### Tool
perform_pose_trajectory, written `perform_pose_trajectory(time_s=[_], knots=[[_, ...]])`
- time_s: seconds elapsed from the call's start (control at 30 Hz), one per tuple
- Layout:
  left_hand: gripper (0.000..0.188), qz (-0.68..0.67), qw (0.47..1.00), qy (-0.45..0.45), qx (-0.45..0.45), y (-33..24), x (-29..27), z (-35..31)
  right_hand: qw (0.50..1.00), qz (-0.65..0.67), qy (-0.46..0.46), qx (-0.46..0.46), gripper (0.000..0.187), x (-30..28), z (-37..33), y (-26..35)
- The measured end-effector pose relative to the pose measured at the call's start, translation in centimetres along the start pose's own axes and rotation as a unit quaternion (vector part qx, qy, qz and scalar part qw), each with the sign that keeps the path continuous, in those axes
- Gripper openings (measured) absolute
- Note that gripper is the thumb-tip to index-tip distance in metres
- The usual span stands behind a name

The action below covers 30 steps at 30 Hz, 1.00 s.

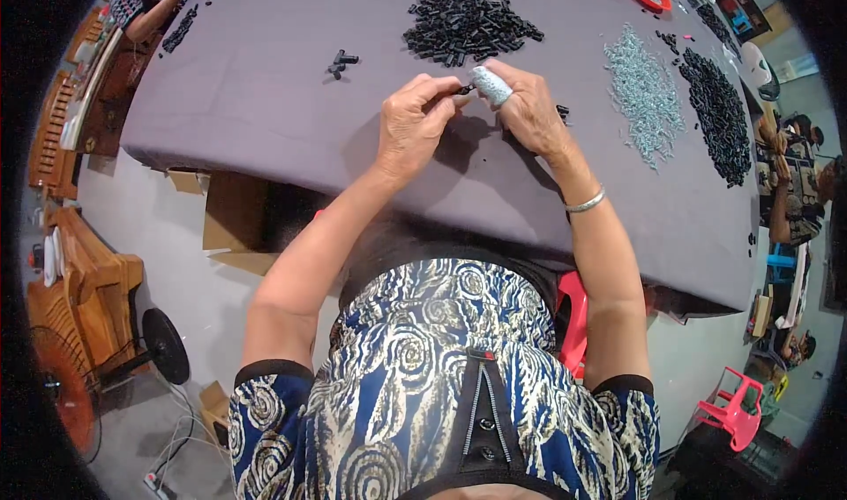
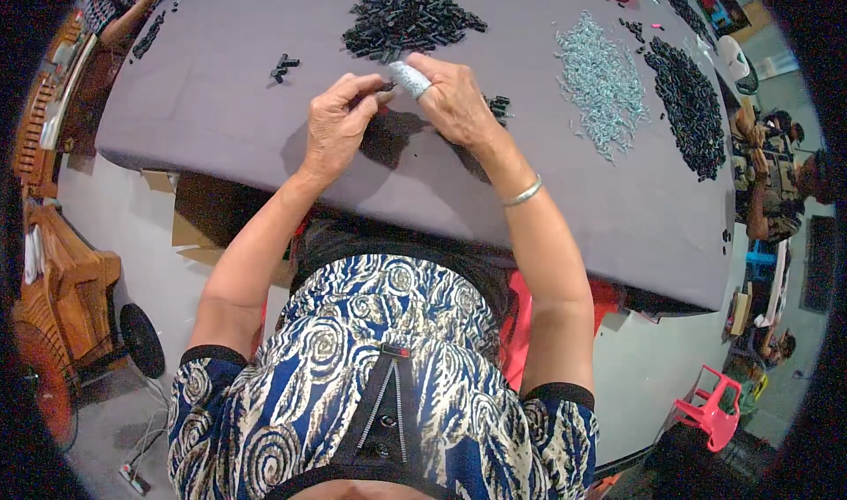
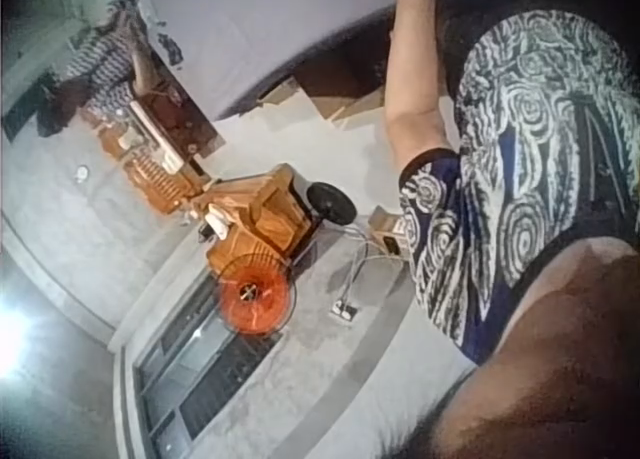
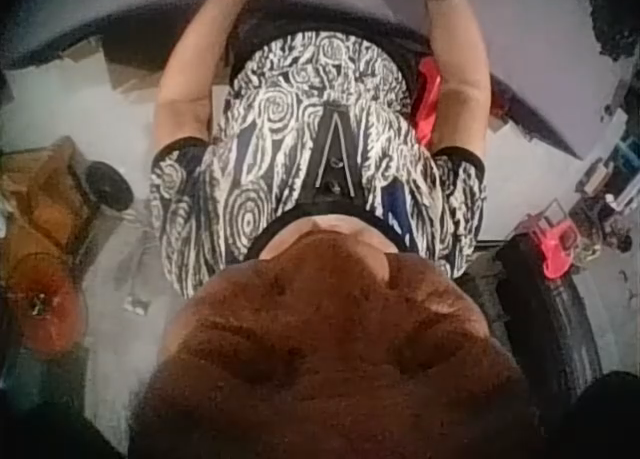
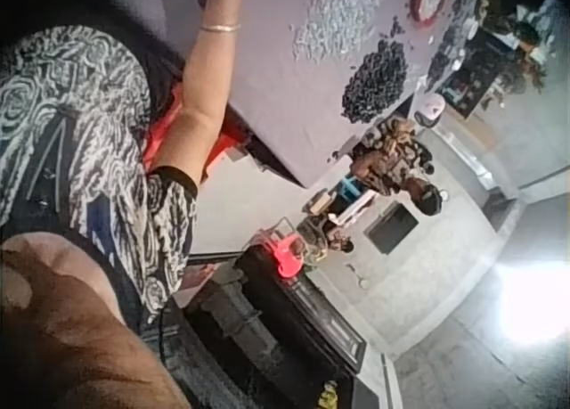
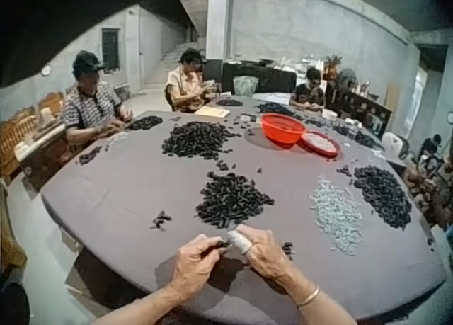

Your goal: Assembling small black plastic connectors at a workshop table.

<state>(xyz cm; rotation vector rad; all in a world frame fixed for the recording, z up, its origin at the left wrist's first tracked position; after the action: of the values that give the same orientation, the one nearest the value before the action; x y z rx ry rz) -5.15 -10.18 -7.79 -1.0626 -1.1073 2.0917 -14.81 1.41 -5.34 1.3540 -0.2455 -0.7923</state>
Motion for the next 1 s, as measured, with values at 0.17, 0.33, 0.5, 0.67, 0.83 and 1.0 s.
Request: perform_pose_trajectory(time_s=[0.17, 0.33, 0.5, 0.67, 0.83, 1.0], knots=[[0.02, -0.019, 0.999, 0.026, -0.002, -0.4, 0.3, 0.1, 0.992, -0.104, 0.03, -0.072, 0.014, 0.7, 0.0, 2.0], [0.02, -0.015, 0.999, 0.026, -0.024, 0.3, 0.4, 0.2, 0.991, -0.121, 0.043, -0.029, 0.017, 1.1, 0.0, 1.4], [0.02, 0.018, 1.0, 0.016, -0.017, -0.1, 0.1, 0.1, 0.992, -0.113, 0.039, -0.045, 0.016, 1.4, -0.2, 1.8], [0.02, 0.075, 0.993, -0.051, 0.069, -1.7, -0.6, -0.1, 0.995, -0.071, -0.002, -0.075, 0.015, 1.6, -0.2, 1.1], [0.017, -0.002, 1.0, 0.003, 0.018, -0.8, -0.2, 0.1, 0.998, -0.052, 0.011, -0.041, 0.018, 1.3, 0.0, 0.9], [0.014, -0.065, 0.997, 0.044, -0.016, -1.4, 0.2, 0.2, 0.993, 0.082, -0.037, 0.081, 0.031, -0.2, -0.3, -0.3]])
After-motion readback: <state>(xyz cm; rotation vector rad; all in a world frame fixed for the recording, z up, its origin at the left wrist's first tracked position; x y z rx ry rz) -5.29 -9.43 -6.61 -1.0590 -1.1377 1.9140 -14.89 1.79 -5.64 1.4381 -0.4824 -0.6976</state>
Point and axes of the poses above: each hand's wrist, its own z-axis towards the middle knuckle, its own x-axis out of the palm, y = z × x, the point moved 6 cm from there along z, towards the middle knuckle, and after that the axes turned 15 degrees about z, right-handed, at the moved point
